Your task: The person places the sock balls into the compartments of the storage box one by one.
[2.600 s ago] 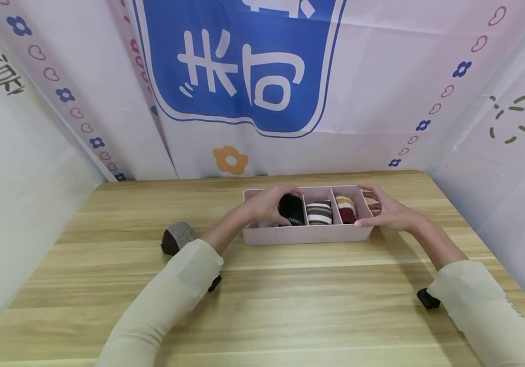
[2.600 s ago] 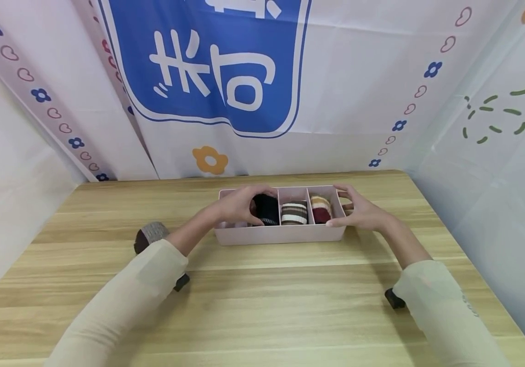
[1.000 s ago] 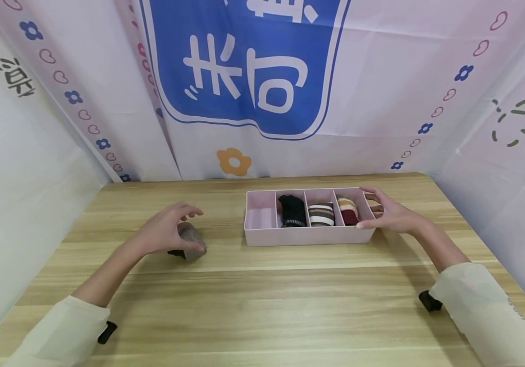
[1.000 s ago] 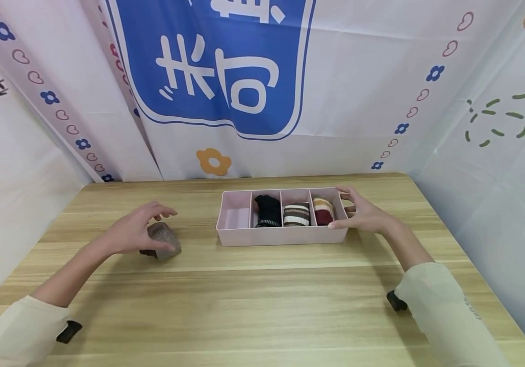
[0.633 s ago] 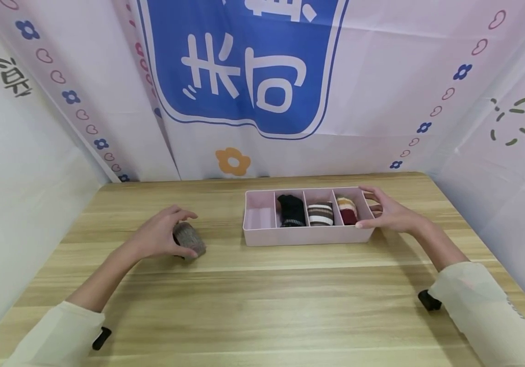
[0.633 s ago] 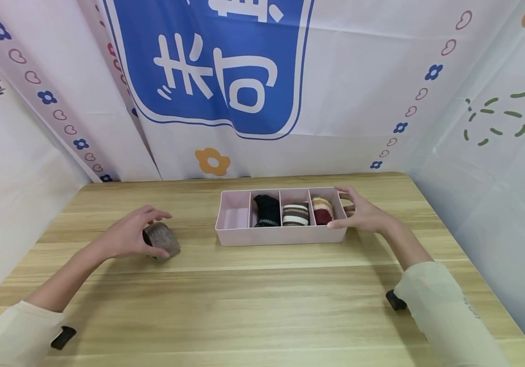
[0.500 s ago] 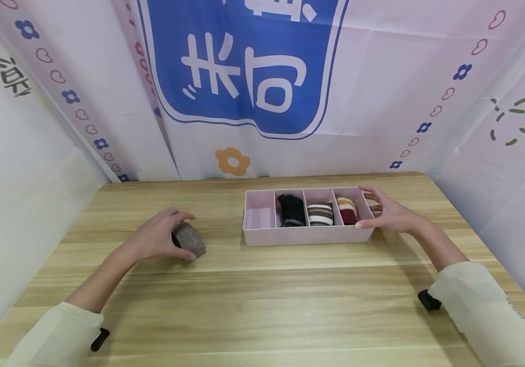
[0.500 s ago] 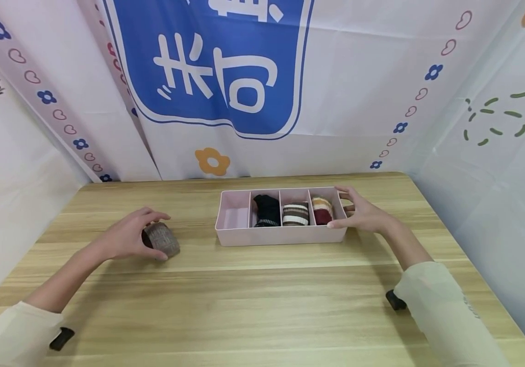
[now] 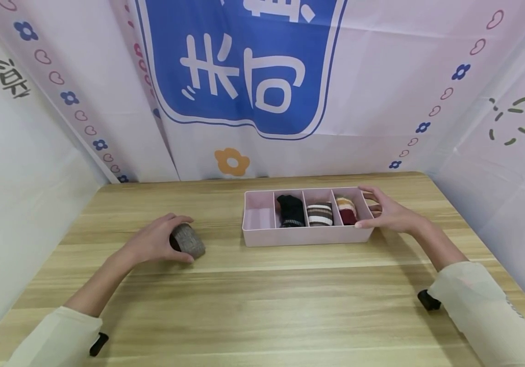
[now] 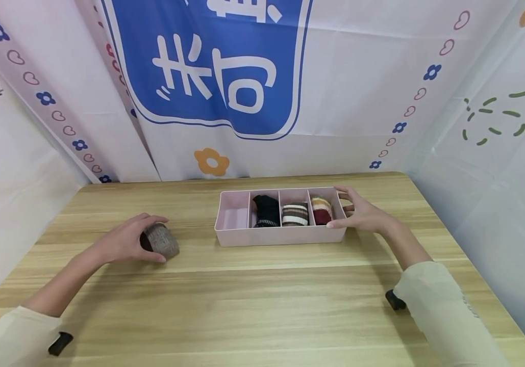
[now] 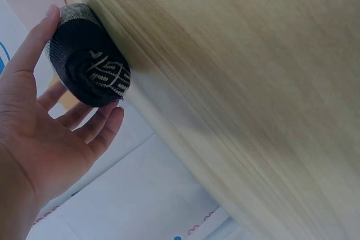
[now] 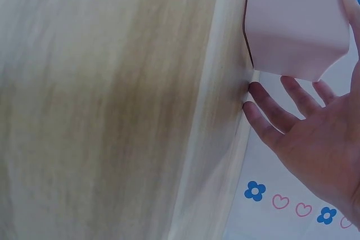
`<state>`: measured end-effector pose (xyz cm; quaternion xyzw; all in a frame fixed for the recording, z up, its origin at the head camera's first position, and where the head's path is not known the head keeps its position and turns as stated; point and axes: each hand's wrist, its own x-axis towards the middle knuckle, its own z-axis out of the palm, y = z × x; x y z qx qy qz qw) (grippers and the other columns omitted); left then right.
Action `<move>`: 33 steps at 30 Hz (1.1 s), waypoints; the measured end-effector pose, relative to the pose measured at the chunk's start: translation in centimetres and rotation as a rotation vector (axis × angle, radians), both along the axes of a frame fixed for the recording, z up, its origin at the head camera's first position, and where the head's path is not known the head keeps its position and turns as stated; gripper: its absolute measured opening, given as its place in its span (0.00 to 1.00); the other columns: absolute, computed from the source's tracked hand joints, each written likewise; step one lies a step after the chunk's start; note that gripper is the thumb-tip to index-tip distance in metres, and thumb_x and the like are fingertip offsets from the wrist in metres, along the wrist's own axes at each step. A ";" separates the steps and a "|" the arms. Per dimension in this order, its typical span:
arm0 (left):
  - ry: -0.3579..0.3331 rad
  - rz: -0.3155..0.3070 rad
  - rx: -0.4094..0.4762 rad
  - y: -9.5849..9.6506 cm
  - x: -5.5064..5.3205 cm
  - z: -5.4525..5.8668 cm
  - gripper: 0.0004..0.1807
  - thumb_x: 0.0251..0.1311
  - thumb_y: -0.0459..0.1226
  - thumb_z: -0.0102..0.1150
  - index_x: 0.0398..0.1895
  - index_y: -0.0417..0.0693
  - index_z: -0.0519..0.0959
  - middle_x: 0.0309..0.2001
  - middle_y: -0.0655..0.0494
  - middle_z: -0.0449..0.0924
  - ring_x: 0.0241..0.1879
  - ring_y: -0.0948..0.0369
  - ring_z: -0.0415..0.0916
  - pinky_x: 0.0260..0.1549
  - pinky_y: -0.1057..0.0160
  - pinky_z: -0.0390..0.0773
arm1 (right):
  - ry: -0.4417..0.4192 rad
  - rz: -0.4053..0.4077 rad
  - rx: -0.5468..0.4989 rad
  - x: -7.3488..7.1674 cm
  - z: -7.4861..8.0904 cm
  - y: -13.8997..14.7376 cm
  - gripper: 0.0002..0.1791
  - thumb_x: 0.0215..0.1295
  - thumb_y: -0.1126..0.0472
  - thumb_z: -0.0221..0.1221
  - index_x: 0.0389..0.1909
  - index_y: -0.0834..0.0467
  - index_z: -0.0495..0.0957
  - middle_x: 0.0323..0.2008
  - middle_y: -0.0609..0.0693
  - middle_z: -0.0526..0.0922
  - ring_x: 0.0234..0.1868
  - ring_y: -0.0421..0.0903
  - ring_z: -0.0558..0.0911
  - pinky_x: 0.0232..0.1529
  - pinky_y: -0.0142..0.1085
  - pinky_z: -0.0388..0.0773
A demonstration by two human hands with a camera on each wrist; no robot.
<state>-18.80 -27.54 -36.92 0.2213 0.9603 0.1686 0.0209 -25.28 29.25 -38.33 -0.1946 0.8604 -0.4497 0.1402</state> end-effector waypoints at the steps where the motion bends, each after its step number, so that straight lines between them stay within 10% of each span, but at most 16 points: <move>1: -0.003 -0.002 0.004 0.0 0.0 0.0 0.53 0.41 0.57 0.84 0.67 0.37 0.74 0.54 0.40 0.78 0.52 0.43 0.79 0.48 0.39 0.81 | 0.000 0.000 0.000 0.0 0.0 0.0 0.57 0.62 0.60 0.71 0.81 0.62 0.42 0.78 0.74 0.50 0.72 0.77 0.62 0.70 0.67 0.61; 33: -0.046 -0.081 0.222 0.4 -0.9 -0.2 0.51 0.43 0.42 0.85 0.67 0.31 0.65 0.54 0.36 0.77 0.53 0.44 0.76 0.51 0.41 0.78 | -0.006 0.003 0.006 0.0 -0.1 0.1 0.58 0.62 0.60 0.71 0.82 0.61 0.40 0.78 0.74 0.49 0.72 0.78 0.61 0.70 0.68 0.62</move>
